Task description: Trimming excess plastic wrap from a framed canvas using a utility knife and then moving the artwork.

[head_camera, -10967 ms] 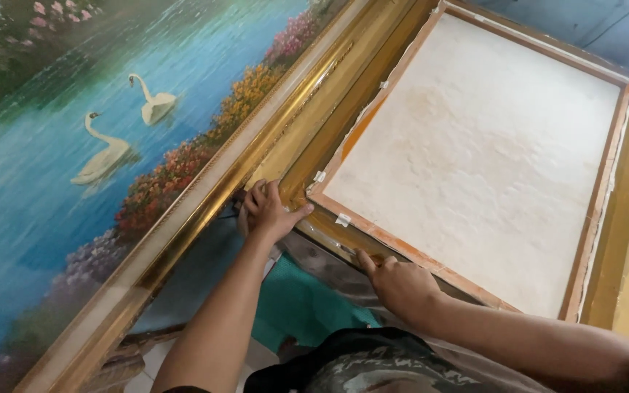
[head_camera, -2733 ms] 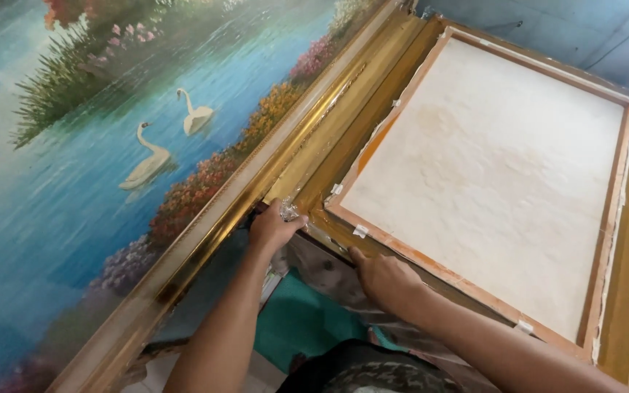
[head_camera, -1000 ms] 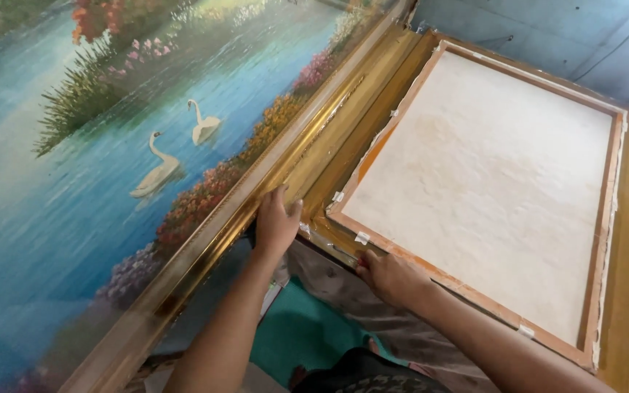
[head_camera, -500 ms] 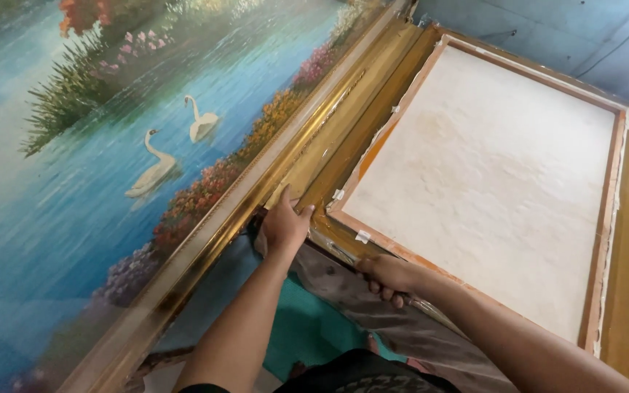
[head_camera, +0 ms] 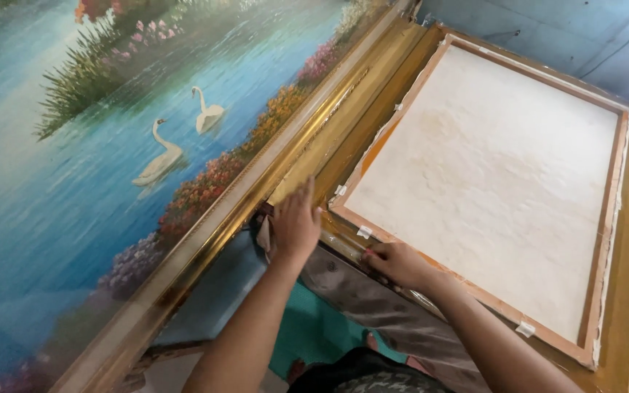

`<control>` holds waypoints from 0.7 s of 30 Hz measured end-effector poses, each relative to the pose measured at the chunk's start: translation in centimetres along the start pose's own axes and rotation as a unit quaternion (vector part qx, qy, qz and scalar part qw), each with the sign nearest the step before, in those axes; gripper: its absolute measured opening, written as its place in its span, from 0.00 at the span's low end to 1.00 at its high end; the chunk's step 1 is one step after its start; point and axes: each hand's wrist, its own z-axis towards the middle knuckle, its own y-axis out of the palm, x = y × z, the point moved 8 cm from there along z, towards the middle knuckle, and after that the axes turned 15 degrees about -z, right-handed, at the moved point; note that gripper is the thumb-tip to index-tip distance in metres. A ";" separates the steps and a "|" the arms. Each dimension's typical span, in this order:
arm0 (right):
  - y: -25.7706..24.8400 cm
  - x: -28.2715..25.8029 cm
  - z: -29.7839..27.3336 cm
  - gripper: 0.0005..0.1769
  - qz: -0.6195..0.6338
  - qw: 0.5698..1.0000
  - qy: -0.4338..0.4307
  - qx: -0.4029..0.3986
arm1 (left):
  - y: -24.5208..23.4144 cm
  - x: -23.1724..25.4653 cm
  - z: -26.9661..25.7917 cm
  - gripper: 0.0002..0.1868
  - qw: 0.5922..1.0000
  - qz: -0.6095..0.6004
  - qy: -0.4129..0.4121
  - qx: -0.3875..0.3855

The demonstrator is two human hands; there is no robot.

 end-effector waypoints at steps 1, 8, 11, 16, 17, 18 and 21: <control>0.2 0.9 0.3 0.17 0.051 0.999 0.007 0.011 | 1.0 1.0 -0.6 0.32 0.995 0.060 0.075 -0.023; -0.2 4.4 -1.5 0.19 0.222 0.947 0.124 0.196 | 5.7 -0.9 -5.4 0.31 0.942 0.222 0.176 -0.181; 1.0 5.8 0.3 0.18 0.160 0.957 0.124 0.209 | 6.8 -2.1 -5.4 0.34 0.938 0.237 0.163 -0.192; 0.9 5.0 -0.1 0.16 0.108 0.961 0.123 0.224 | 7.5 -2.7 -5.1 0.34 0.941 0.227 0.188 -0.164; 0.9 5.1 -0.1 0.16 0.098 0.961 0.121 0.227 | 7.5 -2.7 -5.2 0.34 0.942 0.223 0.196 -0.153; 0.8 4.9 -0.3 0.16 0.098 0.962 0.121 0.226 | 7.6 -2.9 -5.2 0.34 0.943 0.223 0.196 -0.153; 0.4 4.5 -0.5 0.16 0.105 0.960 0.115 0.233 | 6.6 -1.5 -5.2 0.33 0.943 0.217 0.223 -0.121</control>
